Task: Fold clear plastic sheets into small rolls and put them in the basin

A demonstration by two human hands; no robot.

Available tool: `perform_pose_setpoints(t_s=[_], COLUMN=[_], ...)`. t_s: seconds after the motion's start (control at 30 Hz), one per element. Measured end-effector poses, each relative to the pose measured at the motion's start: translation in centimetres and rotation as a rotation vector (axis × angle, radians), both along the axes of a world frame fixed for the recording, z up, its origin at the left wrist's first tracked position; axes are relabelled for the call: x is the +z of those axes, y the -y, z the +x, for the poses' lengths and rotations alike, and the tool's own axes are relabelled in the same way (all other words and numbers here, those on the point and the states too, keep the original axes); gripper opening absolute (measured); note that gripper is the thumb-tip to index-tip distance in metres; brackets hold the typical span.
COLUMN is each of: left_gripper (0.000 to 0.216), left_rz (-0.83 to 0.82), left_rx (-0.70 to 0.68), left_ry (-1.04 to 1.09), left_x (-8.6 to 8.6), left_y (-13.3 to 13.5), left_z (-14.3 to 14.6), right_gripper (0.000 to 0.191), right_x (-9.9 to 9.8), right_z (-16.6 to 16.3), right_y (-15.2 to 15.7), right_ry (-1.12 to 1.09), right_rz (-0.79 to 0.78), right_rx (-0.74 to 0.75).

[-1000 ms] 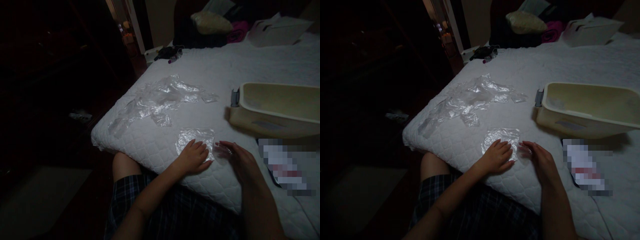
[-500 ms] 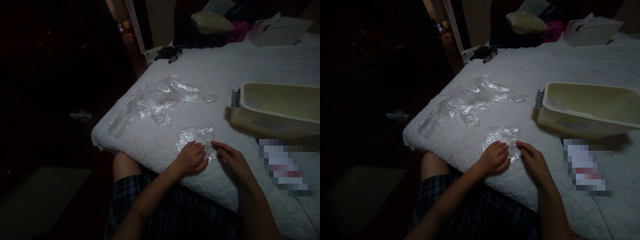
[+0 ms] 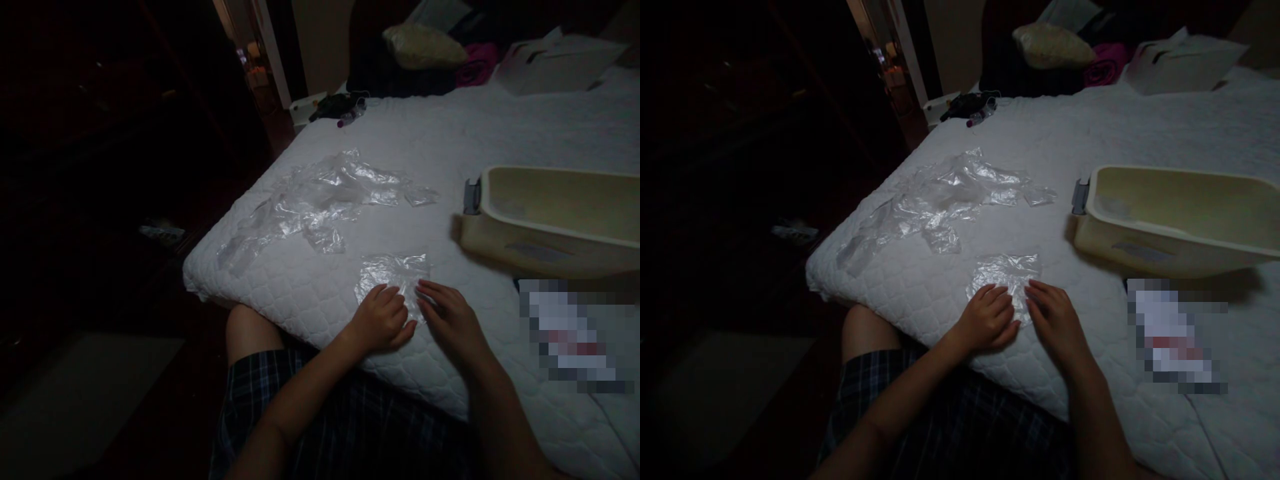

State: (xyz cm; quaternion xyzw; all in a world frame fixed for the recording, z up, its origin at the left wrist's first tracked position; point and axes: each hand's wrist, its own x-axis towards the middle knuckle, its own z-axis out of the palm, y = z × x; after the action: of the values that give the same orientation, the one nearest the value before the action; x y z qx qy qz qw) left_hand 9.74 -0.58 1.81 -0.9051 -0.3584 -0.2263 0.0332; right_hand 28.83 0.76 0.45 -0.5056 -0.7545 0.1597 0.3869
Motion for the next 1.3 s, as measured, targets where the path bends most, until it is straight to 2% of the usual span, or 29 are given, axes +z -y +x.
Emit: perform_pose_setpoints(t_s=[0.2,0.3,0.43,0.6,0.73,0.8,0.9,1.03,1.17,1.3], left_gripper=[0.034,0.038,0.034,0.027,0.02,0.019,0.018,0.021,0.018,0.017], left_rz=[0.04,0.053,-0.009,-0.016,-0.024,-0.091,-0.273,-0.432,-0.501,-0.574], left_rx=[0.034,0.108,0.198,0.183,0.35,0.443,0.542,0.599,0.637,0.642], left_ry=[0.03,0.032,0.069,0.238,0.393,0.499,0.673,0.828,0.866,0.803], left_x=[0.2,0.1,-0.1,0.7,1.3,1.5,1.7,1.6,0.6,-0.4], left_y=[-0.1,-0.1,-0.2,-0.7,-1.7,-2.4,-3.7,-5.6,-7.0,-7.3], left_z=[0.0,0.0,-0.3,-1.1,-2.3,-3.1,-4.2,-5.0,-5.2,-5.4], right_gripper=[0.032,0.033,0.032,0.031,0.03,0.029,0.031,0.04,0.047,0.05], right_x=[-0.7,-0.9,-0.9,-0.4,0.5,1.1,1.8,2.0,1.7,1.7], right_z=[0.4,0.5,0.5,0.4,0.1,0.1,0.7,2.0,2.1,1.3], right_y=[-0.1,-0.1,-0.1,0.0,0.2,0.2,-0.4,-2.6,-5.1,-6.2], right_ry=[0.034,0.039,0.023,-0.012,-0.099,-0.185,-0.322,-0.364,-0.468,-0.514], right_rz=[0.019,0.004,-0.045,-0.112,-0.167,-0.218,-0.277,-0.363,-0.499,-0.587], right_rx=[-0.018,-0.011,-0.002,-0.021,-0.065,-0.108,-0.225,-0.32,-0.283,-0.297])
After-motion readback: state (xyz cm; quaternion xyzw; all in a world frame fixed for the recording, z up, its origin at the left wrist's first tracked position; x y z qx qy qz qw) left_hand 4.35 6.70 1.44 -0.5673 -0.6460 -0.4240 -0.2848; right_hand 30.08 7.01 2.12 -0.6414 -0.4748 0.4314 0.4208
